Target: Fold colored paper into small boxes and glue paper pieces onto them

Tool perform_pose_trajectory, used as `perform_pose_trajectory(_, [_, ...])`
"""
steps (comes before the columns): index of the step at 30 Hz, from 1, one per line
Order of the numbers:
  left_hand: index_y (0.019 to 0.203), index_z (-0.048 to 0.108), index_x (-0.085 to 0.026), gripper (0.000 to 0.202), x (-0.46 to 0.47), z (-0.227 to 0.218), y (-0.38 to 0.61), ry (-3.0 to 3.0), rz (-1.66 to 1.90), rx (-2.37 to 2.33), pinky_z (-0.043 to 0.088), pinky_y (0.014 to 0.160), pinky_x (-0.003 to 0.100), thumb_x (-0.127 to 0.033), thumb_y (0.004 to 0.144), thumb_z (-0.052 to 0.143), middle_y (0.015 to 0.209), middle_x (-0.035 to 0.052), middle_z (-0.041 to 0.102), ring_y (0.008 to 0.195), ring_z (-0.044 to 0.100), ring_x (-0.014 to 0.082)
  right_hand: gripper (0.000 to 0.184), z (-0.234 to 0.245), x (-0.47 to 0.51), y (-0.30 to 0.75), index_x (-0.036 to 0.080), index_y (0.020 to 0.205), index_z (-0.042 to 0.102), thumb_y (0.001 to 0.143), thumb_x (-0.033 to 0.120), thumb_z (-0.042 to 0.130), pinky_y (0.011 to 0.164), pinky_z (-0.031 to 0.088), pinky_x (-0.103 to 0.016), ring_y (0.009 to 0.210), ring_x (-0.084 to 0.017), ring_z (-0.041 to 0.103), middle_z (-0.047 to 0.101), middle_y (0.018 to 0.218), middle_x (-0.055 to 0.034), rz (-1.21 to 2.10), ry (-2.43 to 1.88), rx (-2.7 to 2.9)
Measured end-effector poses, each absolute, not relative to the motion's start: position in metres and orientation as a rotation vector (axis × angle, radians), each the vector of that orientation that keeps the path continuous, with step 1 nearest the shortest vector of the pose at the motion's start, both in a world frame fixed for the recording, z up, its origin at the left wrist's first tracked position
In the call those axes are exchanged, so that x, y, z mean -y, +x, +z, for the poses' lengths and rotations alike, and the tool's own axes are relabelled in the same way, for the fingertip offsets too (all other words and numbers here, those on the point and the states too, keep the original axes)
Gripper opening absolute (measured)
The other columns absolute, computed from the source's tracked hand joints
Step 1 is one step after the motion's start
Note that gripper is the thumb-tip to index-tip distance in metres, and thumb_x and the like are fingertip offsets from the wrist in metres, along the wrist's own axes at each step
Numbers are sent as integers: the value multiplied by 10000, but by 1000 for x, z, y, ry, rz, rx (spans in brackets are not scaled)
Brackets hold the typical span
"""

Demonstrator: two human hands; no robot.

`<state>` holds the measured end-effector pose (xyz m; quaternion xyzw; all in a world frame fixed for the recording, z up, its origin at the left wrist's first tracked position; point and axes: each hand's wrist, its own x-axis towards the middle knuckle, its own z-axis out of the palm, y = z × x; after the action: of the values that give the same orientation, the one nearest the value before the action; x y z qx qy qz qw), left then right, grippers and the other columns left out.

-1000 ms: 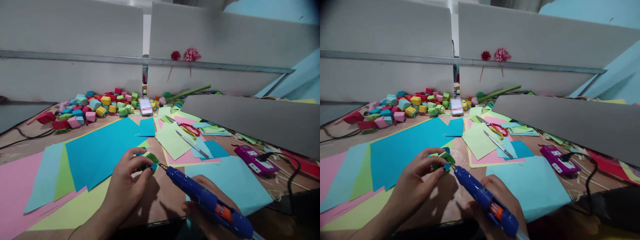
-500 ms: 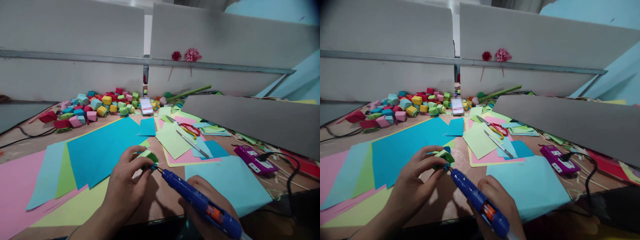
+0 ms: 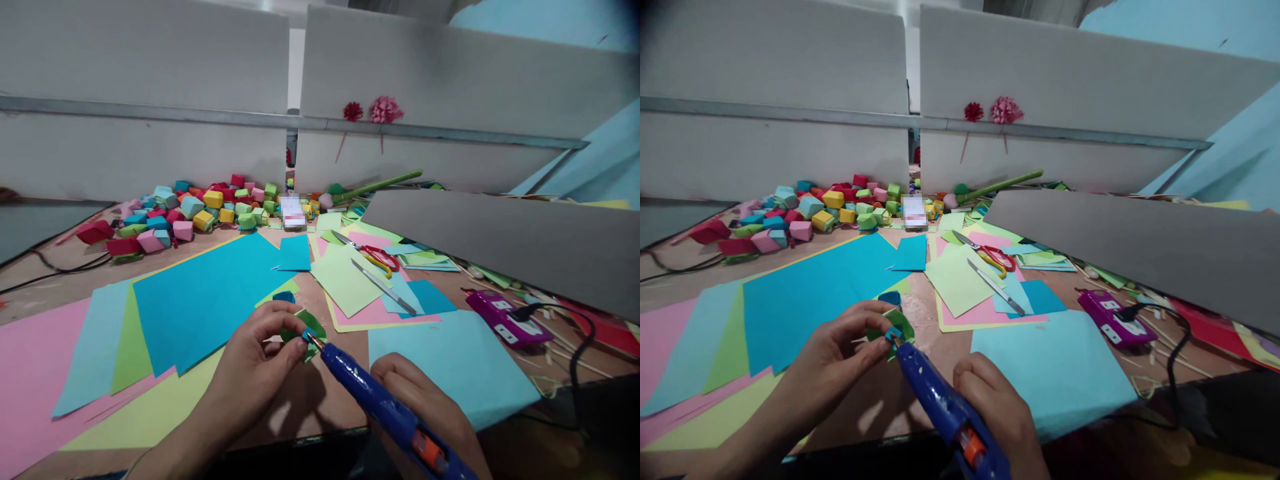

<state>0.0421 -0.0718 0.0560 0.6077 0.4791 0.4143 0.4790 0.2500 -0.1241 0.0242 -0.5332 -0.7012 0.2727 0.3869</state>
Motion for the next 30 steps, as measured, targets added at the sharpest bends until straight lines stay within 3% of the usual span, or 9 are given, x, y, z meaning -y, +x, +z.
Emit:
perform_pose_trajectory(6, [781, 649, -191, 72, 73, 59, 41, 1257, 927, -1050, 489, 806, 300, -258, 807, 646, 974, 35, 647, 907, 606, 184, 253, 32, 121, 255, 219, 616, 391, 868, 243, 387, 523, 385, -247, 610, -151, 506, 511, 685, -12, 674, -1406, 1856])
perform_pose_trajectory(14, [805, 630, -164, 185, 74, 58, 40, 1057, 867, -968, 450, 699, 238, -306, 755, 738, 854, 14, 643, 762, 564, 132, 197, 35, 122, 254, 229, 653, 363, 806, 331, 433, 514, 350, -287, 552, -168, 486, 499, 648, -2, 460, -1360, 1916])
perform_pose_trajectory(20, [807, 623, -173, 166, 74, 57, 38, 1162, 868, -982, 457, 773, 307, -319, 781, 699, 898, 31, 643, 826, 579, 178, 171, 40, 125, 265, 214, 681, 410, 838, 152, 386, 550, 351, -258, 621, -147, 493, 496, 725, -7, 499, -1350, 1946])
perform_pose_trajectory(30, [724, 648, -212, 80, 73, 61, 41, 1441, 936, -1124, 467, 814, 310, -250, 788, 620, 1111, 65, 590, 1167, 509, 261, 211, 34, 121, 275, 211, 686, 398, 890, 161, 409, 553, 399, -226, 639, -134, 511, 490, 765, -9, 701, -1338, 2059])
